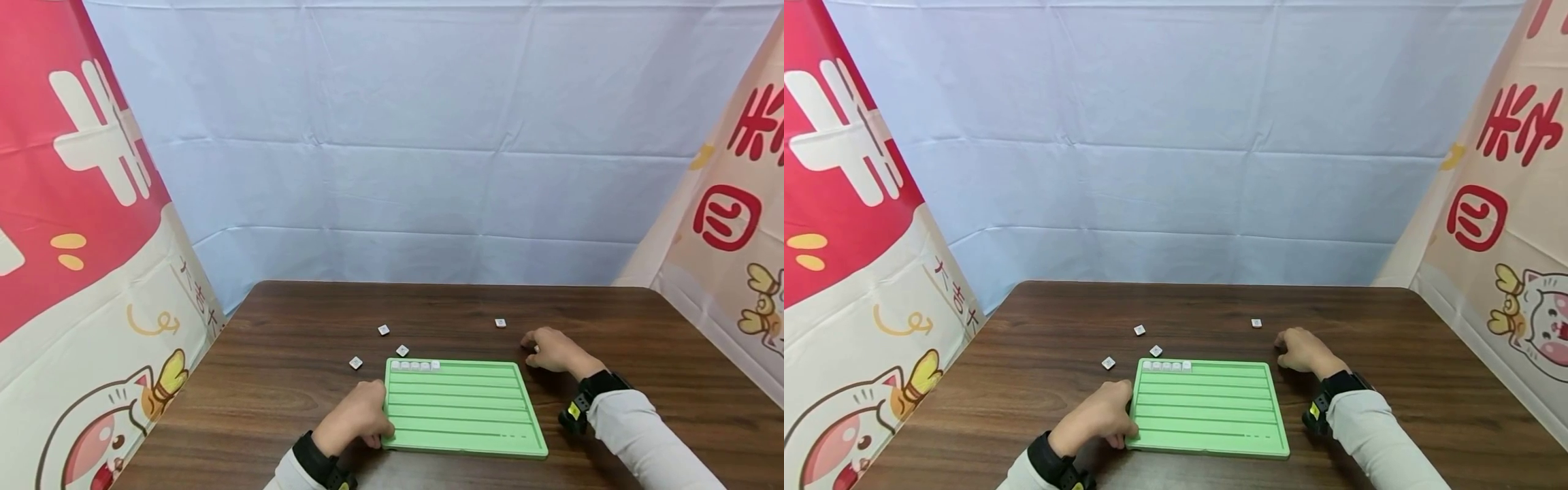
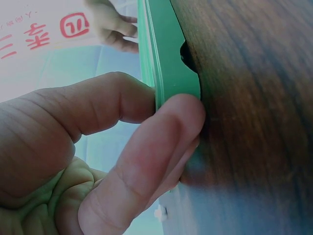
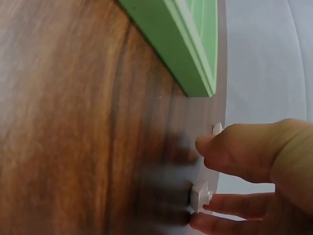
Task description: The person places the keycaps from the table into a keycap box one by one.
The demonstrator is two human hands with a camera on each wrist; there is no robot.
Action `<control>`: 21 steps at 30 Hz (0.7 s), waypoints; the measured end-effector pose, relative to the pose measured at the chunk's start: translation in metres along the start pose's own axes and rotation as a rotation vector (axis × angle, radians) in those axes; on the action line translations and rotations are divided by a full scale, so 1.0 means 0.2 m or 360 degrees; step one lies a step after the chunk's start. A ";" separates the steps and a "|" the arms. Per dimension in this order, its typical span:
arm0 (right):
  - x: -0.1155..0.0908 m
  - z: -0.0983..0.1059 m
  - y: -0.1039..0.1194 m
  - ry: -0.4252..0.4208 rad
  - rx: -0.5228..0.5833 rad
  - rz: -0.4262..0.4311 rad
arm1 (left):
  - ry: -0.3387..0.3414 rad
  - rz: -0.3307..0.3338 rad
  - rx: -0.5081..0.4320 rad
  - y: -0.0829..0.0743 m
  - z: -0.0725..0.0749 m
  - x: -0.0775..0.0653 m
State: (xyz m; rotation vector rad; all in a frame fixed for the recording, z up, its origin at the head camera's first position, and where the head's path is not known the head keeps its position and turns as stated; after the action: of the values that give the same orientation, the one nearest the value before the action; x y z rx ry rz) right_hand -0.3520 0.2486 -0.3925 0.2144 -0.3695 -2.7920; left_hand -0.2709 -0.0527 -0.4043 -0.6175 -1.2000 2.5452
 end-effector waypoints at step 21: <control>0.01 0.01 -0.02 -0.0115 -0.0058 -0.0045 | -0.0017 -0.0013 -0.0007 0.00 0.00 0.01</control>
State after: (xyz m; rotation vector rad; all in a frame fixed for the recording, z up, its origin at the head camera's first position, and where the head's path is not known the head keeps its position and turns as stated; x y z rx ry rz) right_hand -0.3565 0.2526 -0.3923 0.1116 -0.3350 -2.8377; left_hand -0.2733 -0.0529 -0.4049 -0.5999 -1.2098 2.5429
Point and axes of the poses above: each hand's wrist, its own x-axis towards the middle knuckle, its own z-axis out of the back of the hand, y = z × x, the point moved 9 cm from there along x, towards the middle knuckle, and after that the axes turned 8 degrees about -x, right-handed, at the moved point
